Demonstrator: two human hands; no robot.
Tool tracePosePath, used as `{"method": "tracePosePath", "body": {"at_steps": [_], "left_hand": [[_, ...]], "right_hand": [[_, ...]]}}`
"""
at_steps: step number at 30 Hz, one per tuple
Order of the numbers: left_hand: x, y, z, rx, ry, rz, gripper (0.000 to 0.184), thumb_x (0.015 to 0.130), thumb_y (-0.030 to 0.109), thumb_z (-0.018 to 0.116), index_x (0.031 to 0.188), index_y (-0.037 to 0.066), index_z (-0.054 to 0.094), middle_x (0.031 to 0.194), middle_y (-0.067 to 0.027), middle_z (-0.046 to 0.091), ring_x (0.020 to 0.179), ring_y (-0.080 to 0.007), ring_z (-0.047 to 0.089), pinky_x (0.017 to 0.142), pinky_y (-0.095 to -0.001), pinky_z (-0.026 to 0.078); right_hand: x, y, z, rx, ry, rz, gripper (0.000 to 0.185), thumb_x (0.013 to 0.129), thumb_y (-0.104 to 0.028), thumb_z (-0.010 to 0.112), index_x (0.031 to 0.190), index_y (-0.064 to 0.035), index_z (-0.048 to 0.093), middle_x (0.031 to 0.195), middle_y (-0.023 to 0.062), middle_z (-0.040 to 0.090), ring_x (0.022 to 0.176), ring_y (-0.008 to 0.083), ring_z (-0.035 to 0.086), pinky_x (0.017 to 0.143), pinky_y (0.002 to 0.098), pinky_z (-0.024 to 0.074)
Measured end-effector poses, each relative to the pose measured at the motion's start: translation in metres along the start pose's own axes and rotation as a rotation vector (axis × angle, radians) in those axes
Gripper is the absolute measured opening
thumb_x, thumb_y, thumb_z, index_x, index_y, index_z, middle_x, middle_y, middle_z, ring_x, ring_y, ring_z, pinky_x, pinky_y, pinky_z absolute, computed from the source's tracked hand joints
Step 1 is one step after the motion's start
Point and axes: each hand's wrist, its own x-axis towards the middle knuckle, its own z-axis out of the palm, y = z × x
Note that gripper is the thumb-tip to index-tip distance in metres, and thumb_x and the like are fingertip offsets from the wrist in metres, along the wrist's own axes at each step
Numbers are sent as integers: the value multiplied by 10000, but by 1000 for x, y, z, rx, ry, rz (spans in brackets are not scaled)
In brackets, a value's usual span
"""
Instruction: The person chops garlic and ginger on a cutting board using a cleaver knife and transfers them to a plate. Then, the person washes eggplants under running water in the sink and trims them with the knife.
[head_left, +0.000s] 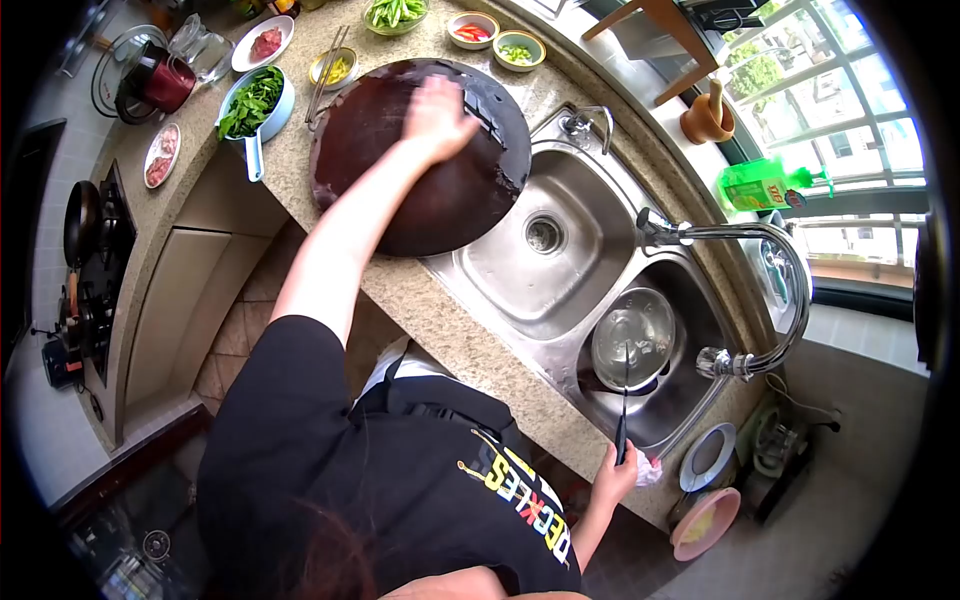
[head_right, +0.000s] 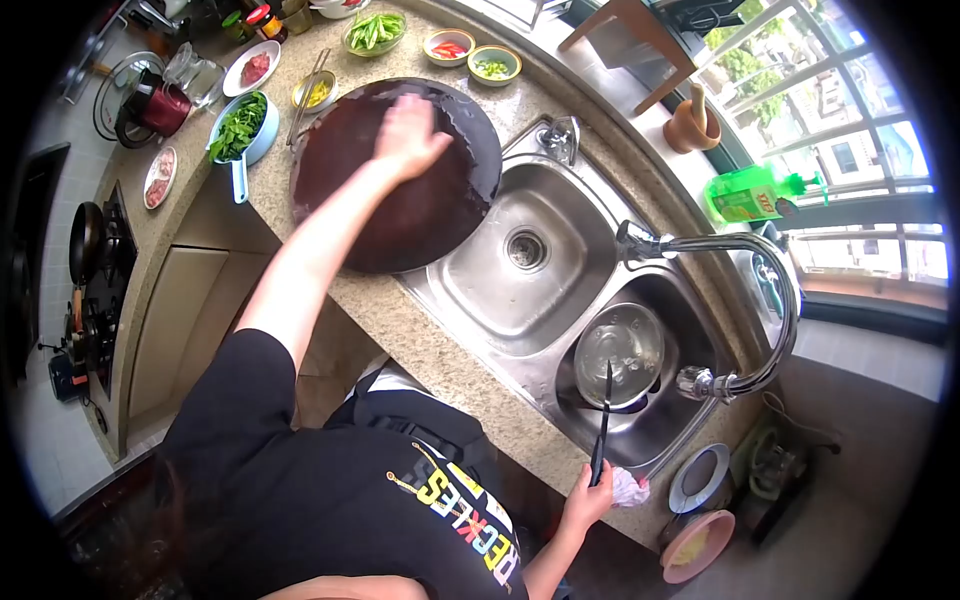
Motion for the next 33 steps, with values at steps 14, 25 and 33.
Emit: {"method": "tracePosePath", "body": {"at_steps": [14,25,33], "left_hand": [[-190,240,47,-857,-433,431,287,915,302,532,862,34,616,908,-178,633,860,-359,614,736,-459,491],[-198,192,14,-617,-425,427,300,926,377,498,822,149,663,785,-97,645,754,-315,629,667,-455,491],[-220,153,12,-590,-425,320,374,925,381,498,1231,188,593,1443,-192,364,1385,-446,175,1072,-653,159]], "right_hand": [[23,47,15,211,129,17,358,847,-160,673,1117,62,594,867,108,664,780,196,613,760,327,484],[42,59,30,257,118,-60,303,860,-142,653,1049,92,611,785,29,606,699,102,525,658,254,443],[33,0,3,239,53,-213,319,871,-143,648,1100,73,598,940,110,657,821,193,591,789,306,469]]}}
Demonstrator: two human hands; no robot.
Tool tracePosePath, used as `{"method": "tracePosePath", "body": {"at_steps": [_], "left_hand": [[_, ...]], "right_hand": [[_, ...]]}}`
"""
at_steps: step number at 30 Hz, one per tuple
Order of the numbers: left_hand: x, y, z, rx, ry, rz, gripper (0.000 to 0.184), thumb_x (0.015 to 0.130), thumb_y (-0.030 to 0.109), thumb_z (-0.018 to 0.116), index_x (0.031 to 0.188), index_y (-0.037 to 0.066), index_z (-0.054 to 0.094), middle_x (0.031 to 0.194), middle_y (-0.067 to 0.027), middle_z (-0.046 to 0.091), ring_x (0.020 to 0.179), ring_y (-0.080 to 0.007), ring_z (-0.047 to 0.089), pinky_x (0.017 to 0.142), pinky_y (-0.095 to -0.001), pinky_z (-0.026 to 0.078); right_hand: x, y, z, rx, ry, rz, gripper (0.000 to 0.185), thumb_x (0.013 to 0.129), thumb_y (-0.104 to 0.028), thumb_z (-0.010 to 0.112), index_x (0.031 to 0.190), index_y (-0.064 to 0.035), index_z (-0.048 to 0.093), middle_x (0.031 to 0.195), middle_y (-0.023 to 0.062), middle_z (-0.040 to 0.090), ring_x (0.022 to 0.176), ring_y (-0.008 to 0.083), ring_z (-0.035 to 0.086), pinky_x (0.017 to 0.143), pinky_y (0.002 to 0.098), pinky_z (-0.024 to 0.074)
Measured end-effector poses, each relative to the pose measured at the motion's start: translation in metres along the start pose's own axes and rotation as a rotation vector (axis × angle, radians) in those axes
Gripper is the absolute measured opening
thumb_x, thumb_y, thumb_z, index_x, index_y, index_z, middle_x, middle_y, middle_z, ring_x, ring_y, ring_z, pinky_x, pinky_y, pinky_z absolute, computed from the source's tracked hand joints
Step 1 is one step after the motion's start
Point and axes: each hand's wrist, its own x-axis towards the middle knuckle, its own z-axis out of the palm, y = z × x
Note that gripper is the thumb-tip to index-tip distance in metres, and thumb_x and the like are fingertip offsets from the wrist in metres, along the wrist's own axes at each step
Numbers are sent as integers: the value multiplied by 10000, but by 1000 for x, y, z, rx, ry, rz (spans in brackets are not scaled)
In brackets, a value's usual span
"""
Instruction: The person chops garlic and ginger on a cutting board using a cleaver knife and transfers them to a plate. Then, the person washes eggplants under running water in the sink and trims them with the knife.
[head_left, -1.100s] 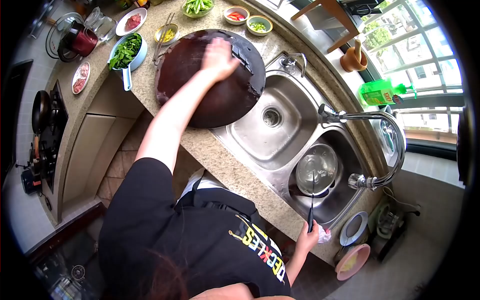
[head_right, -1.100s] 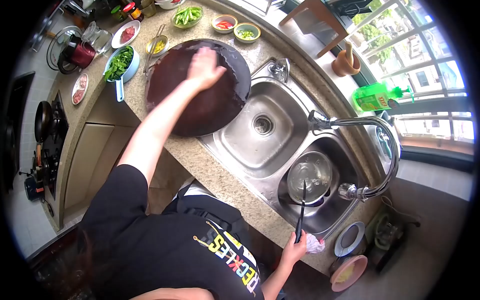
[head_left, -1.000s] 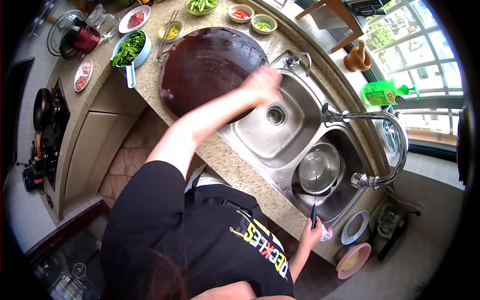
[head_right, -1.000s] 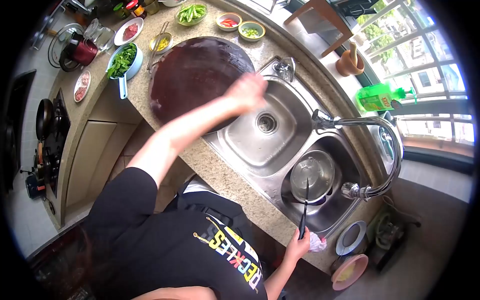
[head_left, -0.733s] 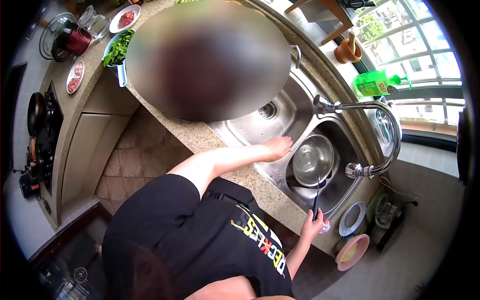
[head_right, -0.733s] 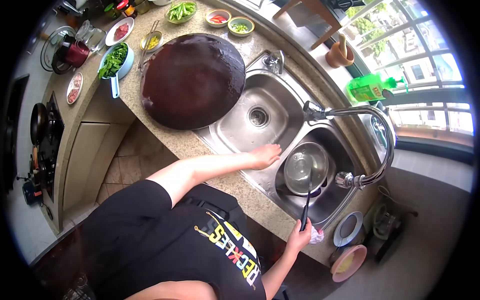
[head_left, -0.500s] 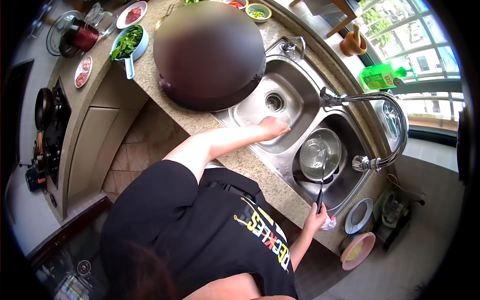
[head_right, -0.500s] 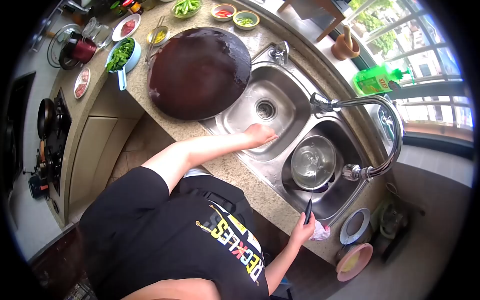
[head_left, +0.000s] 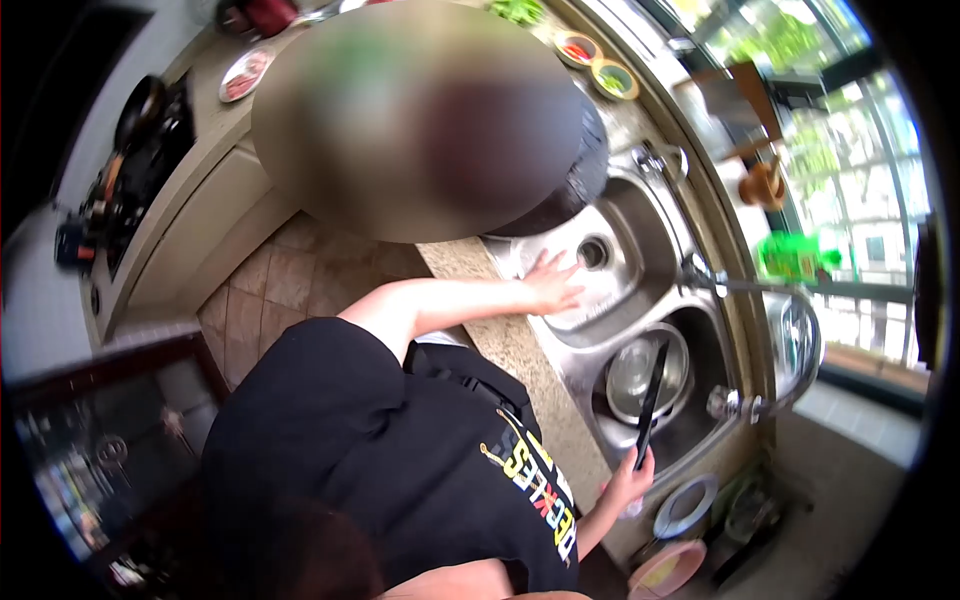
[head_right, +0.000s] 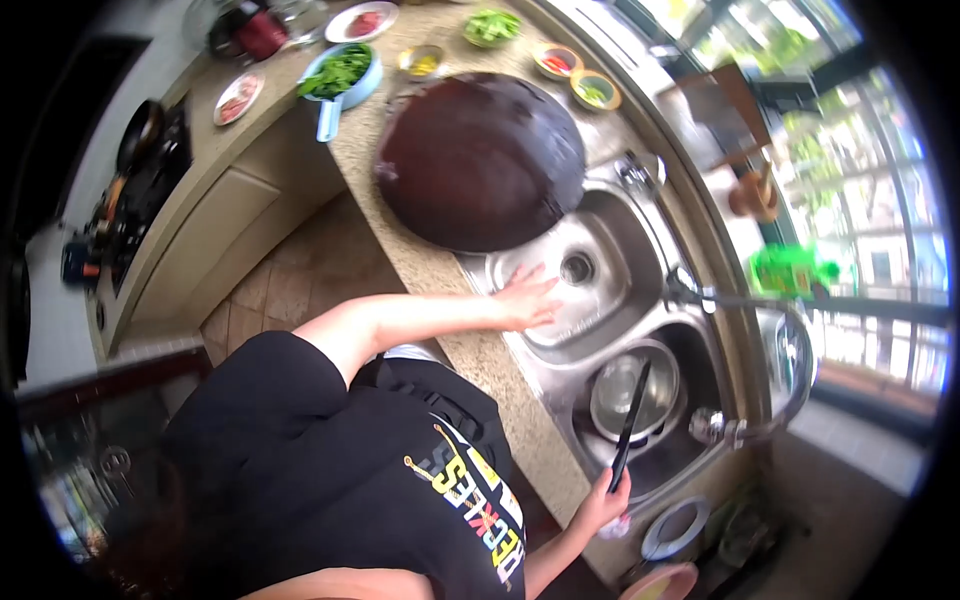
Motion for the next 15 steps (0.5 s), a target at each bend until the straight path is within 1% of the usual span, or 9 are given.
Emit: {"method": "tracePosePath", "body": {"at_steps": [1,2,4,6,7,8,11,12,15], "left_hand": [[1,-4,-4,17,-37,0,376,921,430,479,1077,136,656,1303,-206,483,1287,-432,326,1033,-609,256],[3,-10,-9,35,-78,-2,472,917,478,459,922,85,720,1162,-220,601,1189,-418,477,995,-565,352],[-3,-16,-2,-192,7,-45,521,915,442,475,671,26,675,738,-204,648,775,-388,628,750,-466,495],[-5,-21,4,-104,211,39,427,871,360,515,660,16,656,611,-183,609,567,-381,594,585,-446,500],[-9,-19,-3,-78,216,39,362,821,315,533,637,27,652,623,-180,615,578,-376,600,584,-450,495],[-13,-18,-10,-50,214,44,296,771,270,552,615,37,649,635,-178,621,589,-370,605,582,-455,490],[-34,-16,-27,20,301,130,175,665,196,564,579,55,624,588,-146,603,570,-345,606,549,-447,491],[-41,-17,-30,30,312,117,175,665,196,564,579,55,624,588,-146,603,570,-345,606,549,-447,491],[-53,-25,-36,32,352,88,119,635,149,591,581,48,623,629,-148,617,613,-351,616,570,-455,493]], "right_hand": [[2,-14,3,25,-8,-70,318,874,-128,644,1117,71,590,958,102,648,834,190,587,797,300,467],[4,-31,9,53,-17,-136,319,878,-114,639,1133,69,583,977,93,640,847,187,582,804,294,465],[15,-66,23,86,-84,-260,335,872,-65,629,1181,52,572,1037,118,644,915,181,588,846,314,464],[37,-95,47,104,-156,-447,374,843,-40,642,1202,36,571,1079,147,644,946,214,605,862,333,466],[49,-110,61,39,-146,-604,401,816,-26,649,1207,23,575,1100,170,642,962,267,621,872,349,470],[59,-130,76,-31,-160,-736,402,829,-8,618,1227,-3,560,1123,180,632,1004,306,619,892,361,468],[91,-176,137,-91,-235,-927,453,820,-26,605,1266,-69,537,1161,164,609,1051,337,594,879,393,470],[99,-190,158,-101,-245,-999,468,823,-45,604,1281,-89,523,1156,154,606,1046,342,591,861,402,474],[116,-223,217,-246,-217,-1069,449,854,-168,605,1289,-135,501,1089,132,597,960,352,593,787,428,479]]}}
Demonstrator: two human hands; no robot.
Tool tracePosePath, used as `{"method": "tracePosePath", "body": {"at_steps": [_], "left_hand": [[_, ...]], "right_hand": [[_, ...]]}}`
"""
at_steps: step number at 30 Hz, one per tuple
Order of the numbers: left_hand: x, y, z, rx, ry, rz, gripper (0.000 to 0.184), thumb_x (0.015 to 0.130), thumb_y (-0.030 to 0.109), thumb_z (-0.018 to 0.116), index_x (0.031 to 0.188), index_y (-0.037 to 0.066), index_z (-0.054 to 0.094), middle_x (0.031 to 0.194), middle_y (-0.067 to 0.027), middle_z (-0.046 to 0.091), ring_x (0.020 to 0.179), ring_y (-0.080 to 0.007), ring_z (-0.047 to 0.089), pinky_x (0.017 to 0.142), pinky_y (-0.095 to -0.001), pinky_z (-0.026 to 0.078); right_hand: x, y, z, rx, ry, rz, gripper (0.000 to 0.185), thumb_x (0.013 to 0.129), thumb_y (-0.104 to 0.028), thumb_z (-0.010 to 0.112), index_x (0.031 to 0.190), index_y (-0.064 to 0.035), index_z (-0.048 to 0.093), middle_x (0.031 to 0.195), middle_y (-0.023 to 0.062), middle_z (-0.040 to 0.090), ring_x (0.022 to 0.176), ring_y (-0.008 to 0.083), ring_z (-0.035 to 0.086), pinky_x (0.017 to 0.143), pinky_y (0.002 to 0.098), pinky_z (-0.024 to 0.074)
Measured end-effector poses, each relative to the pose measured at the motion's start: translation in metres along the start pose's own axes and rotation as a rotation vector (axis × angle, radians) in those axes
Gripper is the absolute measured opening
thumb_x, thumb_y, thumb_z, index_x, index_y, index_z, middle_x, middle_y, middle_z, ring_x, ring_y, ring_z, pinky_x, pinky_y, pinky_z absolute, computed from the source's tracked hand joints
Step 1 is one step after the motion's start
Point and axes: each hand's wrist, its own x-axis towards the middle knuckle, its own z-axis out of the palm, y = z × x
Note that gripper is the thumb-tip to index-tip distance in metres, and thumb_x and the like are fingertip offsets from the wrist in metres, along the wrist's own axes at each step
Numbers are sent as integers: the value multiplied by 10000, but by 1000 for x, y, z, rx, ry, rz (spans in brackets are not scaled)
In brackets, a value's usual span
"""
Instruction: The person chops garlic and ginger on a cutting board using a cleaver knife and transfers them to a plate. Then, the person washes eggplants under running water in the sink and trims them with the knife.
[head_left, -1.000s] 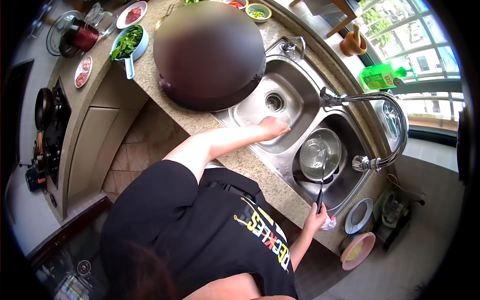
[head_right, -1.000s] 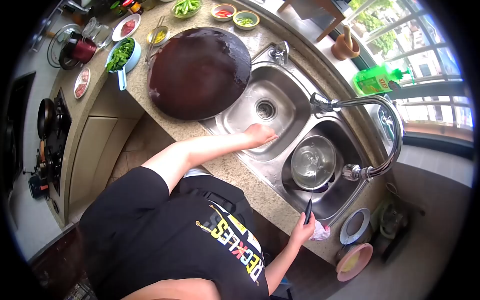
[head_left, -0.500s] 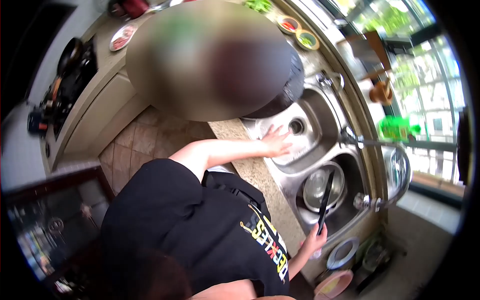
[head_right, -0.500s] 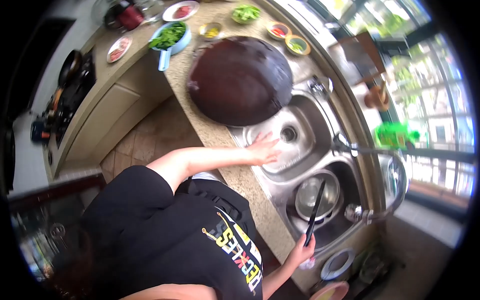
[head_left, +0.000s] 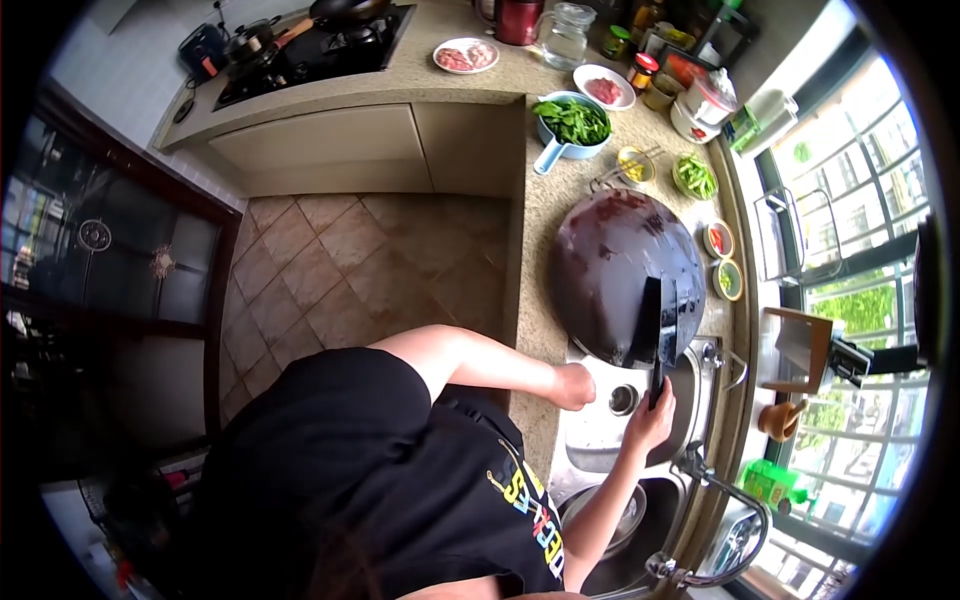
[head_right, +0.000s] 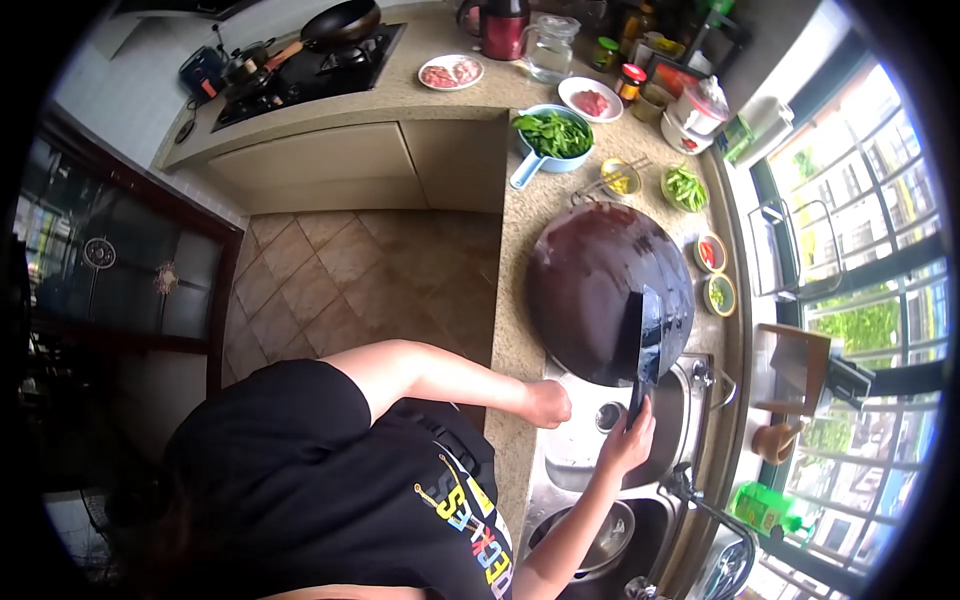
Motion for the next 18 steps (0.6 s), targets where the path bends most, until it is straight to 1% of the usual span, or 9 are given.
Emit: {"method": "tracePosePath", "body": {"at_steps": [2,4,5,8,11,14,15,17,18], "left_hand": [[-1,-9,-5,-52,-19,18,131,659,136,621,748,40,623,720,-138,611,715,-351,621,613,-462,494],[-5,-12,-15,-122,-73,31,328,707,153,688,999,71,565,913,-130,557,885,-342,603,688,-464,492],[-6,-9,-19,-145,-104,-5,385,713,167,712,1052,89,548,981,-136,518,919,-343,589,718,-467,489],[-7,-8,-23,-180,-76,18,367,732,173,690,1059,73,559,988,-148,509,905,-348,590,724,-467,490],[-7,-11,-23,-191,-80,17,310,739,183,683,1006,60,586,973,-155,518,902,-347,590,731,-463,491],[-5,-14,-17,-196,-131,2,241,746,203,671,924,52,611,941,-161,535,900,-344,587,736,-458,490],[-3,-19,-3,-186,-125,22,219,756,232,659,879,55,620,896,-160,553,891,-342,582,735,-451,485],[3,-20,-8,-205,-150,97,179,771,219,637,827,49,626,829,-152,578,858,-332,582,733,-450,476],[6,-24,-1,-196,-86,229,129,776,174,621,796,47,627,793,-145,595,819,-335,590,729,-449,479]], "right_hand": [[21,-4,23,-27,-26,-29,453,867,-216,603,1299,-143,489,1088,130,584,954,352,593,770,435,476],[31,-6,38,-82,-30,-63,477,875,-262,605,1318,-146,469,1069,143,558,931,363,586,748,443,474],[34,-5,44,-63,-84,-35,475,884,-270,597,1320,-134,468,1069,165,543,959,377,563,780,449,466],[37,9,64,-15,-59,-113,538,831,-143,650,1332,-114,455,1063,171,519,1019,365,515,845,451,445],[40,18,73,30,-78,-104,491,881,-217,608,1331,-90,458,1049,201,511,989,393,514,833,472,435],[38,6,63,-37,32,-151,504,842,-206,662,1301,-81,496,1026,191,532,949,384,527,812,466,429],[35,0,52,-94,95,-134,508,834,-215,674,1296,-86,505,1021,185,544,941,381,532,809,464,429],[24,-6,36,-13,164,76,482,778,-208,727,1227,-117,577,1006,157,588,982,347,531,851,447,421],[12,-6,25,-7,276,75,415,804,-200,701,1193,-99,597,988,139,600,954,336,541,866,442,411]]}}
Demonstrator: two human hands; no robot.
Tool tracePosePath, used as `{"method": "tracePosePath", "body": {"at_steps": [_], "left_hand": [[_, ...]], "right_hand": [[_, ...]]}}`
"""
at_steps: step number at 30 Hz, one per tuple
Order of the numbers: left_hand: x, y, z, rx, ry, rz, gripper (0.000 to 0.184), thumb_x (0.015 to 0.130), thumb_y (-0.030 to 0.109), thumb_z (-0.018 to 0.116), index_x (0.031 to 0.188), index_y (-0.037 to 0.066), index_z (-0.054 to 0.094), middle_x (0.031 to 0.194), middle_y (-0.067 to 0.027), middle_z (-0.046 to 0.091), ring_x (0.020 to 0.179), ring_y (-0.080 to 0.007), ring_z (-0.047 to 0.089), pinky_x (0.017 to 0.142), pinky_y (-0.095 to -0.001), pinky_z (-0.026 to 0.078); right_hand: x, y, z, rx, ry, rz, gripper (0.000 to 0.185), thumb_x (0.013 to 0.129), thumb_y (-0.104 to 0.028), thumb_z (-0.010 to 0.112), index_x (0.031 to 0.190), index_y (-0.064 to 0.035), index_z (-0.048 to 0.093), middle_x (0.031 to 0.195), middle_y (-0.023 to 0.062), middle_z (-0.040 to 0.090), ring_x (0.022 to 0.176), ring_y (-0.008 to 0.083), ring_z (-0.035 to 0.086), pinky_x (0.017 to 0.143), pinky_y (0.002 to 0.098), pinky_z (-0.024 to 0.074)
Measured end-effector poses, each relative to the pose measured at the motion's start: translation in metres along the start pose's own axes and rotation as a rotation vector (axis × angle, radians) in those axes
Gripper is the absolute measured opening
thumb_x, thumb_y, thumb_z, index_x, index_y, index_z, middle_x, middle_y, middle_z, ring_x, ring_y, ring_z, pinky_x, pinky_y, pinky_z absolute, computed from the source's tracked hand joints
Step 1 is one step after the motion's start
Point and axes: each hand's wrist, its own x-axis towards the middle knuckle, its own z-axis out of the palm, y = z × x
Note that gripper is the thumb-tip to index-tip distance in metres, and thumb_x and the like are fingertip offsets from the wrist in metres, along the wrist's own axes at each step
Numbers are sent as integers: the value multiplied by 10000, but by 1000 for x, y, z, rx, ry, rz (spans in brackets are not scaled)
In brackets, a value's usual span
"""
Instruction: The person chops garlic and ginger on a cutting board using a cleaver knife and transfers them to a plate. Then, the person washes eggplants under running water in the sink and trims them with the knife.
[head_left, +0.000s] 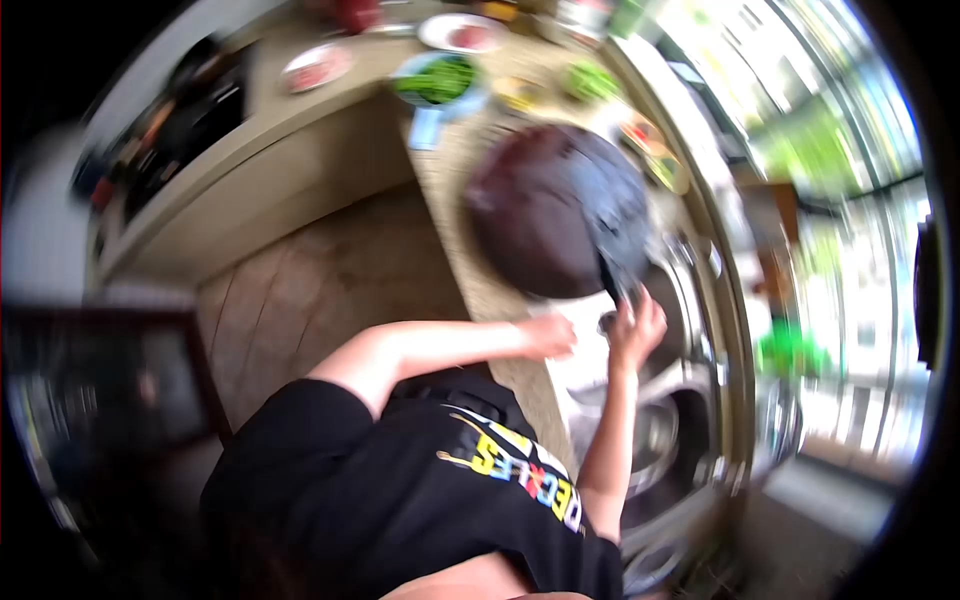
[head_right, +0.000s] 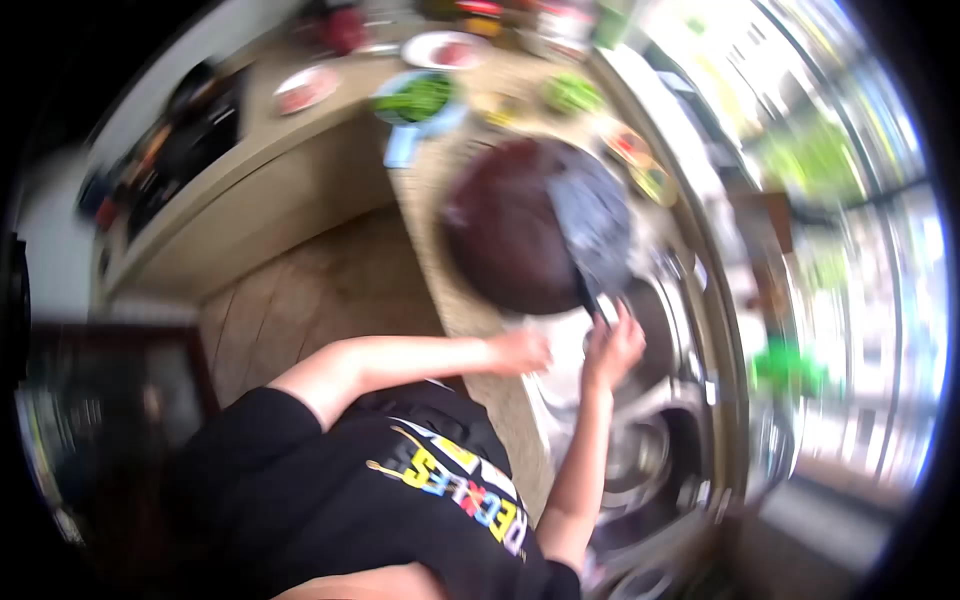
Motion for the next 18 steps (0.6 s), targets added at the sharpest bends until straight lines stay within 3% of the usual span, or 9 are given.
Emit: {"method": "tracePosePath", "body": {"at_steps": [4,6,7,9,11,13,14,16,18], "left_hand": [[16,11,-9,-184,-15,-72,99,832,126,591,785,61,650,718,-126,597,704,-324,589,631,-421,462],[24,12,-9,-72,-153,-39,190,876,192,594,777,33,626,677,-154,544,666,-348,566,603,-423,447],[28,13,-9,-92,-242,-77,158,889,182,578,845,45,642,700,-148,567,682,-344,577,622,-410,463],[19,-3,13,-21,-28,251,126,863,166,598,920,64,646,763,-140,608,709,-344,596,656,-413,480],[33,20,5,-104,-235,-14,178,807,135,624,976,85,648,828,-135,634,735,-353,605,690,-430,488],[41,17,22,-25,-269,79,231,759,92,629,988,90,654,826,-133,634,738,-370,602,693,-435,492],[48,23,32,-65,-148,216,73,739,53,611,806,77,626,729,-134,589,666,-357,570,622,-420,467],[60,44,44,-96,-211,216,61,725,42,611,713,63,555,682,-134,547,627,-342,540,586,-416,438],[69,70,57,-160,-215,190,287,684,12,602,563,35,343,597,-133,437,549,-305,453,518,-416,358]], "right_hand": [[-58,21,-46,-17,113,267,267,816,-150,631,1065,-55,607,889,132,610,867,314,564,785,437,416],[-115,45,-54,-17,-52,424,211,808,-159,631,1001,-77,648,837,100,640,821,318,598,760,446,441],[-136,49,-59,185,-10,567,187,841,-178,624,972,-53,669,768,107,661,727,270,636,700,398,489],[-167,46,-78,780,177,950,195,901,-191,571,925,-33,683,710,109,654,644,153,635,633,297,498],[-198,42,-101,656,249,1081,212,927,-160,531,957,-16,683,737,47,661,682,96,608,649,270,495],[-228,30,-112,394,258,1052,187,921,-132,546,986,4,658,724,29,628,690,95,603,643,261,496],[-244,26,-116,589,314,1103,184,922,-127,549,992,7,654,738,29,629,692,95,602,642,262,497],[-269,15,-128,891,398,1205,189,926,-120,546,1021,14,640,772,28,634,699,94,600,646,256,498],[-290,7,-138,633,340,1218,194,924,-111,542,1035,18,633,792,34,638,708,96,600,656,255,499]]}}
